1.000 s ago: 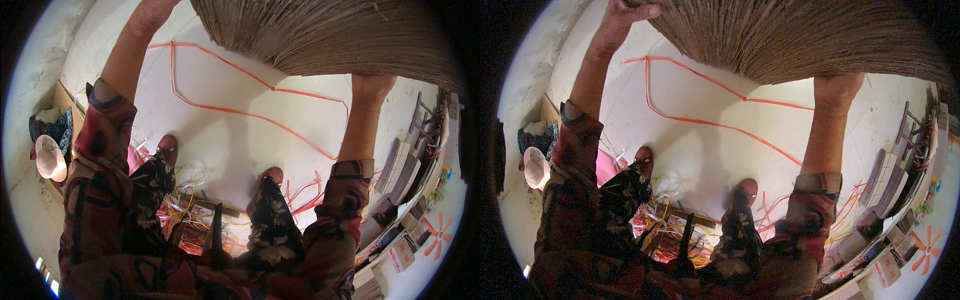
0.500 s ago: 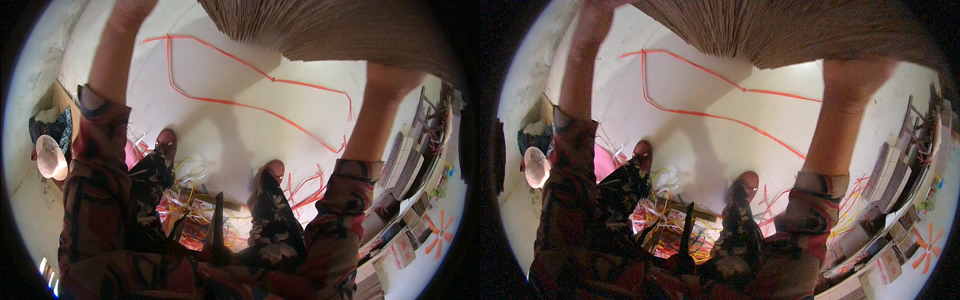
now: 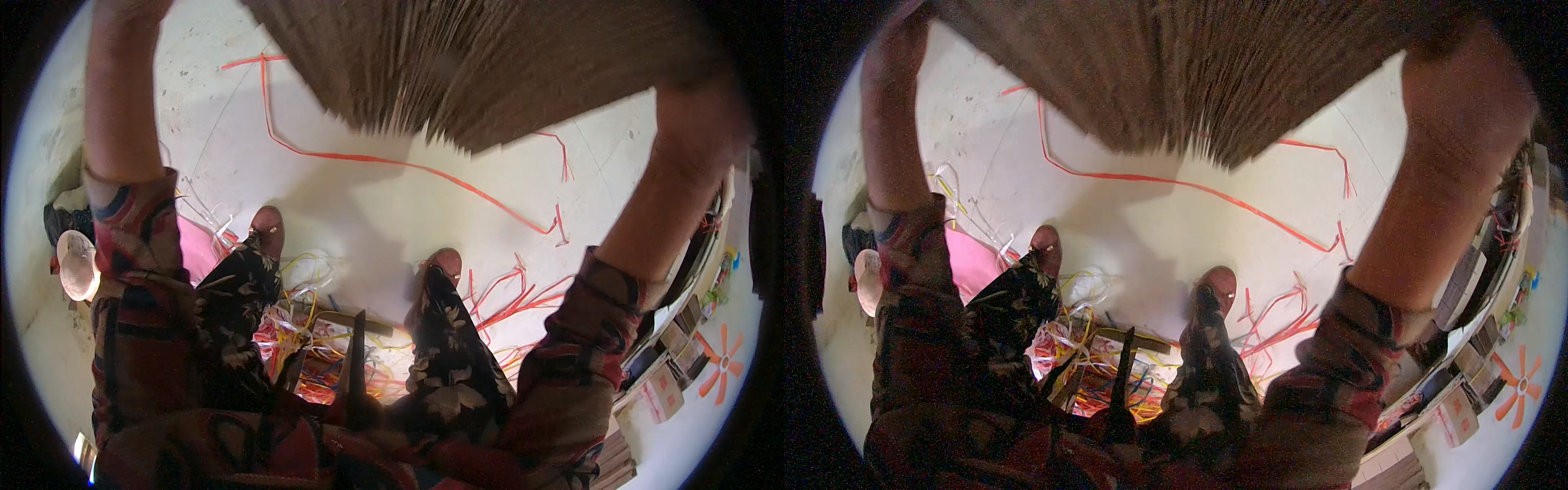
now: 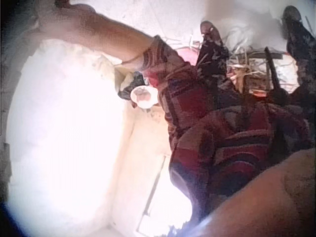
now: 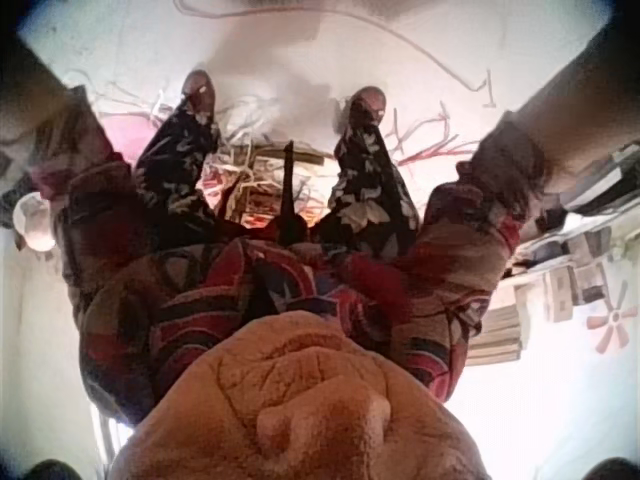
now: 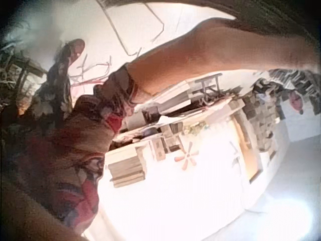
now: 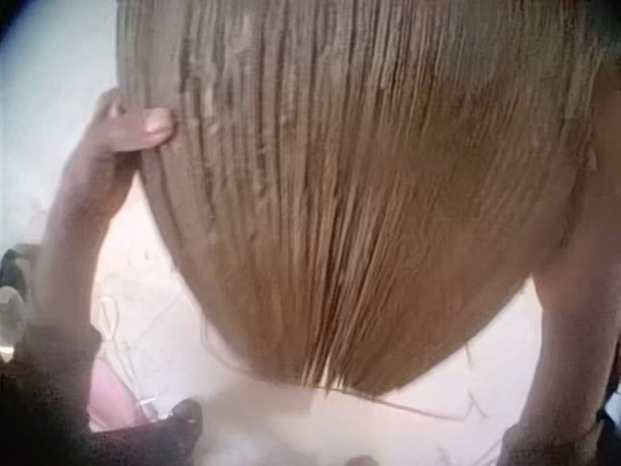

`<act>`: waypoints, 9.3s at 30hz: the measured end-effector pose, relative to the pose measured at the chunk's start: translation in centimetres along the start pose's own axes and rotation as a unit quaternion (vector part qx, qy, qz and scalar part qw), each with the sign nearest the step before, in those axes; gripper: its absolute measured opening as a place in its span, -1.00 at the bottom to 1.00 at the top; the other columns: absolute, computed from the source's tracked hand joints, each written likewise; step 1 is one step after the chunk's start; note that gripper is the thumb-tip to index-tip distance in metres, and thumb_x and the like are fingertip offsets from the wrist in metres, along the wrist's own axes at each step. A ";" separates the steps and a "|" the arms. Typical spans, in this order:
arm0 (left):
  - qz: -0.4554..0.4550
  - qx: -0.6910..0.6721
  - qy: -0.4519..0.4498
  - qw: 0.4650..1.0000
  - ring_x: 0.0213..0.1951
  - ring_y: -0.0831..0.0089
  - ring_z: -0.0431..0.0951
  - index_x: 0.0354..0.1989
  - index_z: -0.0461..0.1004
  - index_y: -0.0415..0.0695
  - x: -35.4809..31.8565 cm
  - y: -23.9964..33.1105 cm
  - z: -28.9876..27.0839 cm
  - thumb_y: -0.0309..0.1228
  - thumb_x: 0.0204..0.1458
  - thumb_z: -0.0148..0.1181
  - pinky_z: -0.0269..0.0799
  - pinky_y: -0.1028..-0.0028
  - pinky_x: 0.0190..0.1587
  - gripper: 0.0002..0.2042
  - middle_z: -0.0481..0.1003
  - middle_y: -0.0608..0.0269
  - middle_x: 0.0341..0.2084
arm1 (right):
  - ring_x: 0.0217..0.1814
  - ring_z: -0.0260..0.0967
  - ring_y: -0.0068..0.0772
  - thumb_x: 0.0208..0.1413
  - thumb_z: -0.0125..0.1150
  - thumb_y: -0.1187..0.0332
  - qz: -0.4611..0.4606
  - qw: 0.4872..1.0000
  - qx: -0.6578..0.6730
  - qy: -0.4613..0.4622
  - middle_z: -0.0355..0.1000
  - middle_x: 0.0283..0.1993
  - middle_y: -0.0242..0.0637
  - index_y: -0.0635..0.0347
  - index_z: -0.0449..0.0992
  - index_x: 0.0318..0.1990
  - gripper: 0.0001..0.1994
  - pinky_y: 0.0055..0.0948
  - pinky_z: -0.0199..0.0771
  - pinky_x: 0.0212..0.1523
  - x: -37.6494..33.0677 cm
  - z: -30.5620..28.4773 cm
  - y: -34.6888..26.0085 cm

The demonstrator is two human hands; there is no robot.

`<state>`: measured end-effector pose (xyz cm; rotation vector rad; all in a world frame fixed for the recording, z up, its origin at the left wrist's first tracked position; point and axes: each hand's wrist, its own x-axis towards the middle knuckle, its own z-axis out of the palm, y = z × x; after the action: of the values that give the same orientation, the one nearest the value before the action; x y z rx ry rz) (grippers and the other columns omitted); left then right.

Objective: The person gathers a stack of thin paper sheets, aligns them, and ties the bundle with a red ribbon. They then cut the ribbon and place the finished bundle aside.

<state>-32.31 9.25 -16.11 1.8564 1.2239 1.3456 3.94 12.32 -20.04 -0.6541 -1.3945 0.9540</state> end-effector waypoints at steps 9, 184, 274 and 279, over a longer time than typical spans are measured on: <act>-0.349 -0.054 -0.186 0.917 -0.30 0.53 0.50 -0.16 0.46 -0.22 -10.3 -5.9 6.0 -0.26 -0.31 0.39 0.39 0.49 -0.19 -0.52 0.52 0.27 -0.36 | -0.06 0.30 -0.46 0.02 0.13 -0.02 0.399 0.912 -0.086 0.027 0.39 -0.06 -0.25 0.37 0.36 0.03 -0.40 -0.49 0.21 0.04 -11.8 1.8 -0.8; -0.338 0.383 -0.202 0.836 0.32 -0.11 -0.29 0.33 -0.21 0.00 -19.3 -9.5 15.5 -0.04 -0.47 0.42 -0.08 -0.11 0.14 0.14 -0.21 0.01 0.32 | 0.34 -0.11 0.11 0.02 0.18 0.27 0.099 0.839 -0.454 -0.284 0.01 0.24 0.12 0.30 0.13 0.17 -0.42 0.05 -0.19 0.31 -19.1 10.6 11.9; -0.324 0.366 -0.181 0.853 0.32 -0.12 -0.30 0.33 -0.19 0.07 -20.0 -10.1 15.0 0.12 -0.59 0.43 -0.07 -0.09 0.12 0.22 -0.19 0.03 0.32 | -0.43 0.43 0.10 -0.08 0.20 0.39 0.438 0.783 -0.395 -0.198 0.41 -0.47 0.18 0.41 -0.24 0.29 -0.14 -0.15 0.43 -0.42 -19.4 6.0 10.6; -0.327 0.370 -0.185 0.849 0.32 -0.12 -0.30 0.33 -0.19 0.07 -19.9 -9.9 15.0 0.11 -0.58 0.43 -0.06 -0.09 0.11 0.21 -0.20 0.03 0.32 | -0.44 0.42 0.11 -0.15 0.17 0.49 0.343 0.764 -0.477 -0.268 0.41 -0.48 0.13 0.44 -0.19 0.27 -0.17 -0.14 0.43 -0.41 -19.9 6.0 10.5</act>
<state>-23.71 -2.80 -38.46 1.7360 2.0618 0.1117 -2.16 -0.47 -38.54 -1.8729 -2.2429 0.9727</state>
